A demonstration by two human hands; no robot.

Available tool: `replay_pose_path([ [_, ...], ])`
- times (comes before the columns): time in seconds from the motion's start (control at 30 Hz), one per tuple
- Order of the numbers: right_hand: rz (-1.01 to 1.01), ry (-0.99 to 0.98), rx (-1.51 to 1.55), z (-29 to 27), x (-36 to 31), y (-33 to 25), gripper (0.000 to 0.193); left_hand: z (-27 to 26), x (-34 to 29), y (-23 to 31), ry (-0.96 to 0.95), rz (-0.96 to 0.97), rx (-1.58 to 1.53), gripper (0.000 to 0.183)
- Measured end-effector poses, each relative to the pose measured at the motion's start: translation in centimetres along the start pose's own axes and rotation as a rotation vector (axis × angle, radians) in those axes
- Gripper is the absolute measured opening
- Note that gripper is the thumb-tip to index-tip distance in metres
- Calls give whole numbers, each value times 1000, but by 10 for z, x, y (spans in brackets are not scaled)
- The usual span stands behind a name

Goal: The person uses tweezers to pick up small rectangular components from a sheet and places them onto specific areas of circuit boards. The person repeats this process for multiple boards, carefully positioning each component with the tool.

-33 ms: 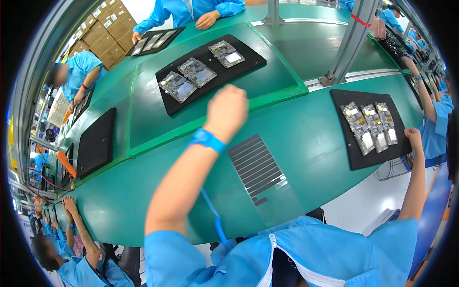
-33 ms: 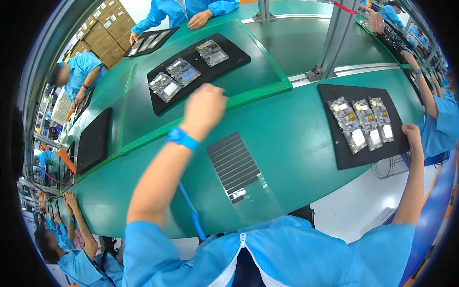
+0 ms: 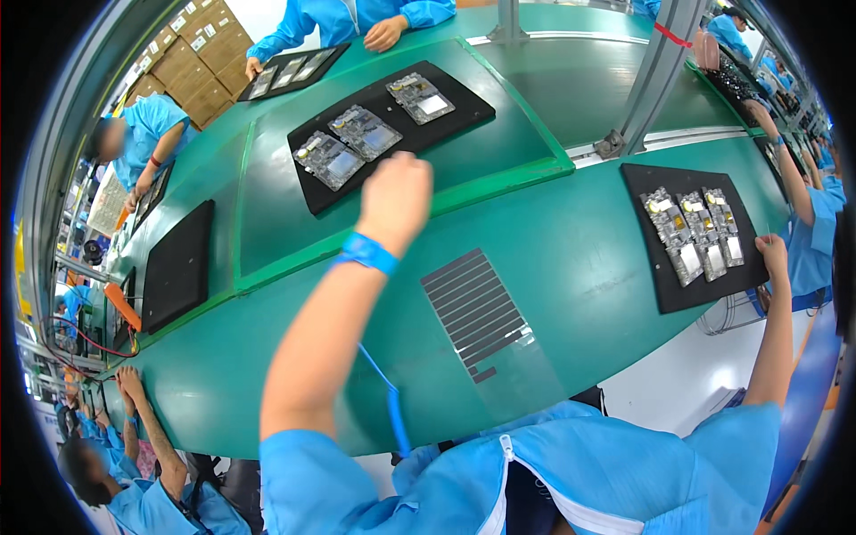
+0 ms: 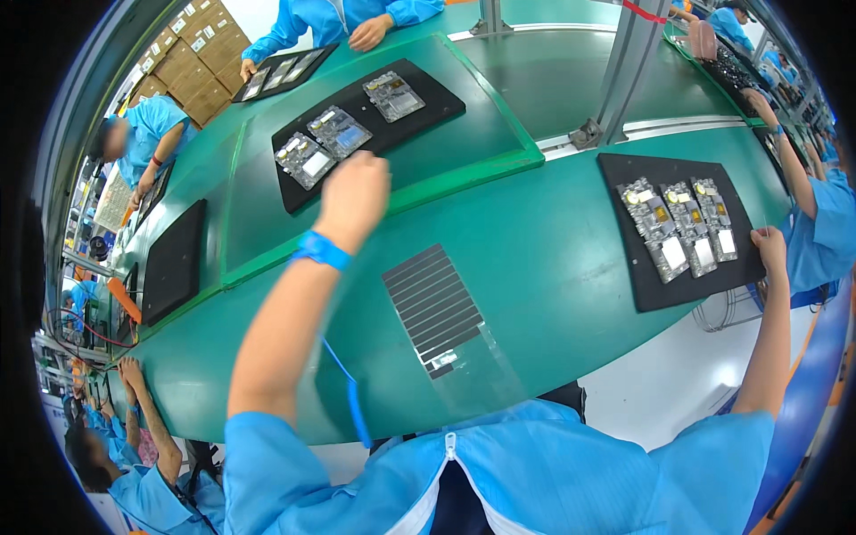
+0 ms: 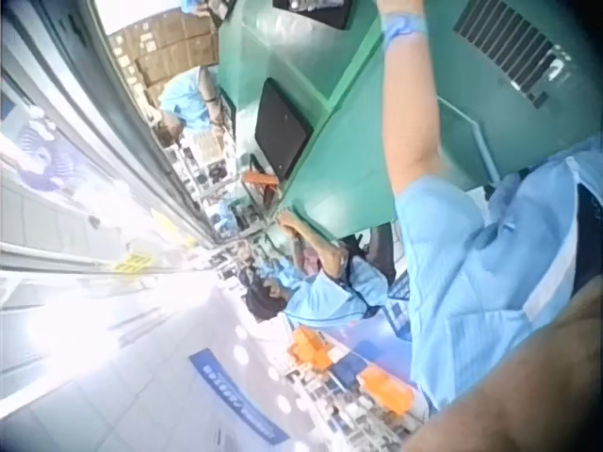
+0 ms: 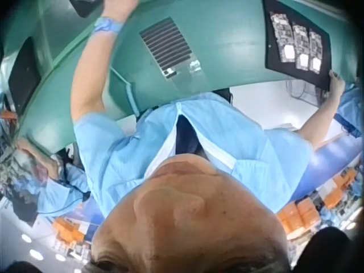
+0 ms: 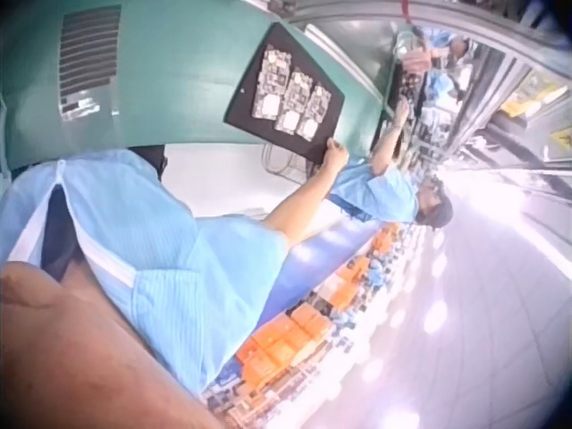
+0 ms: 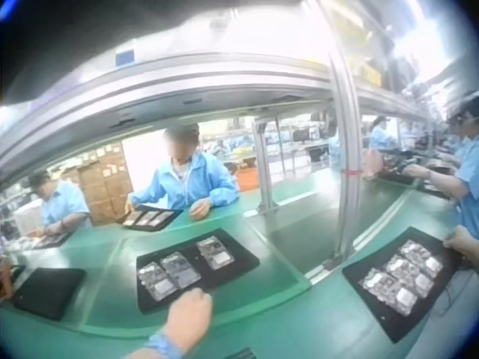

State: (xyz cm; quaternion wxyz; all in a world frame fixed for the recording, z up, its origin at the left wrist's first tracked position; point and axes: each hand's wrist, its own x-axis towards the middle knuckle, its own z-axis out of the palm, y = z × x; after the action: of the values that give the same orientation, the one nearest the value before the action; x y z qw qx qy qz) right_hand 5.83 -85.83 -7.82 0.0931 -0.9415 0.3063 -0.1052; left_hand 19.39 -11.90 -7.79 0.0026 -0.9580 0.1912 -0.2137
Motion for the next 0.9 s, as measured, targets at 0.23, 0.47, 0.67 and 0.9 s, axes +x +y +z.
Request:
replay_pose_path([
  [0.23,-392,263,-14,-3,-74,-200,38,8,7,-70,-213,167,331,13],
  [0.47,-650,-133,861,11,-210,-335,55,-43,-62,-52,60,305,271,10],
  [0.67,-342,-858,1194,24,-287,-340,63,-88,-170,34,24,427,116,22],
  [0.9,-269,-1208,1184,46,-349,-371,21,-100,-206,58,-177,318,-180,29],
])
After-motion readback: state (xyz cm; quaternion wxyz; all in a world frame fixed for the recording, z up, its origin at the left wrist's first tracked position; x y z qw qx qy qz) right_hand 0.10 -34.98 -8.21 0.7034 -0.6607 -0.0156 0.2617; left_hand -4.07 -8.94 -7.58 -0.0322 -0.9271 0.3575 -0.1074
